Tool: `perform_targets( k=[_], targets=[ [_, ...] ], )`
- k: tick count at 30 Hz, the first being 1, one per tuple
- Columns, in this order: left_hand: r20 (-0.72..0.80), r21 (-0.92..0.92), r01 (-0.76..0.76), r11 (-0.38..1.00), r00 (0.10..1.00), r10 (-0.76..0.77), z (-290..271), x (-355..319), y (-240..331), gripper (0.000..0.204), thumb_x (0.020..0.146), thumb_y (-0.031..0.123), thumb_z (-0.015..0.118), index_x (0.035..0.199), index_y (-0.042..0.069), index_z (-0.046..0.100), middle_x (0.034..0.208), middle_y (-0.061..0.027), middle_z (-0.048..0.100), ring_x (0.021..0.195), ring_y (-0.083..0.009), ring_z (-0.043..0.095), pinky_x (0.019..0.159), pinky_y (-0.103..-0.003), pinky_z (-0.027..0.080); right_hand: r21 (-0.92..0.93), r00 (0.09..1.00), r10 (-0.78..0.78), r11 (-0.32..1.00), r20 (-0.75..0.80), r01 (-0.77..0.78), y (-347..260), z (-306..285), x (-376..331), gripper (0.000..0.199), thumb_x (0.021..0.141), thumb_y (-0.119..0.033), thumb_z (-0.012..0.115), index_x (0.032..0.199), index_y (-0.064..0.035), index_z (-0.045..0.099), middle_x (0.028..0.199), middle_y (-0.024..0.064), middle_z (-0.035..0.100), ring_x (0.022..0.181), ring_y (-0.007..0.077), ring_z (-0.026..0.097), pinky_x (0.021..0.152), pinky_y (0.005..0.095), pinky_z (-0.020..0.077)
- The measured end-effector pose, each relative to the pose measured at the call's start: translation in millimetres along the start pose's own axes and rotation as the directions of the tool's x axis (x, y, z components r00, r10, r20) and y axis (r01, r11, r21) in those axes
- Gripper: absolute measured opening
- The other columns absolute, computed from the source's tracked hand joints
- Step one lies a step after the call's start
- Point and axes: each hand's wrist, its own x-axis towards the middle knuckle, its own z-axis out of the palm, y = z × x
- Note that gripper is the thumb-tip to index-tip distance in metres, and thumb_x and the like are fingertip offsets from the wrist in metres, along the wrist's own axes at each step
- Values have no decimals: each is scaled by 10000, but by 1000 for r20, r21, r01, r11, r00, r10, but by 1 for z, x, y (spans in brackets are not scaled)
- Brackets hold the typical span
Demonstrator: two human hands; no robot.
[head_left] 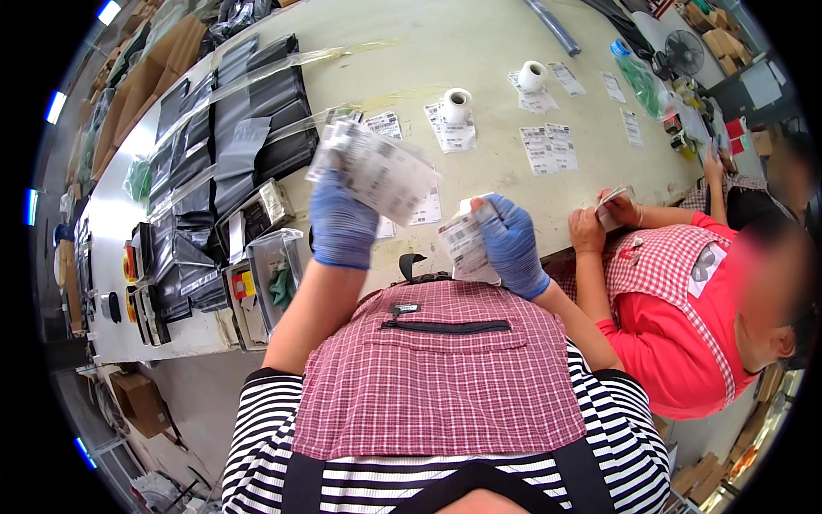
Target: The person organizes printed shipping labels by hand on a long work table, separating and arranging them into rows alongside rolls of label material.
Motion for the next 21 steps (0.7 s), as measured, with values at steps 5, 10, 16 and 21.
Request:
perform_targets(
  k=[5,10,16,21],
  targets=[
    [349,412,22,911,919,-180,-12,5,-5,334,939,325,587,1167,83,559,1088,-113,631,996,-254,628,895,-416,527,-184,996,-84,980,-17,80,-29,7,27,253,948,-230,575,835,-8,619,642,144,579,564,187,540,548,301,453],
    [186,330,459,825,825,-534,6,-26,-29,545,929,335,597,1358,40,437,1209,-142,586,1074,-237,601,926,-380,510,-314,987,-154,940,-38,135,-22,21,53,270,945,-240,561,827,-7,627,639,164,602,578,260,593,561,351,471],
    [361,395,184,900,870,-337,-8,-12,-45,513,939,273,588,1368,45,424,1181,-133,595,1041,-228,614,902,-410,524,-274,995,-99,957,8,98,-25,19,54,299,934,-273,578,813,-4,625,631,136,595,590,211,588,568,333,464],
    [211,157,246,957,938,-276,-6,-3,-27,278,954,241,553,1173,70,542,1021,-125,635,919,-266,651,833,-447,560,-25,941,65,998,331,-60,-9,-5,26,358,950,-324,579,881,21,644,655,-10,536,621,71,474,582,241,437]
  ],
)
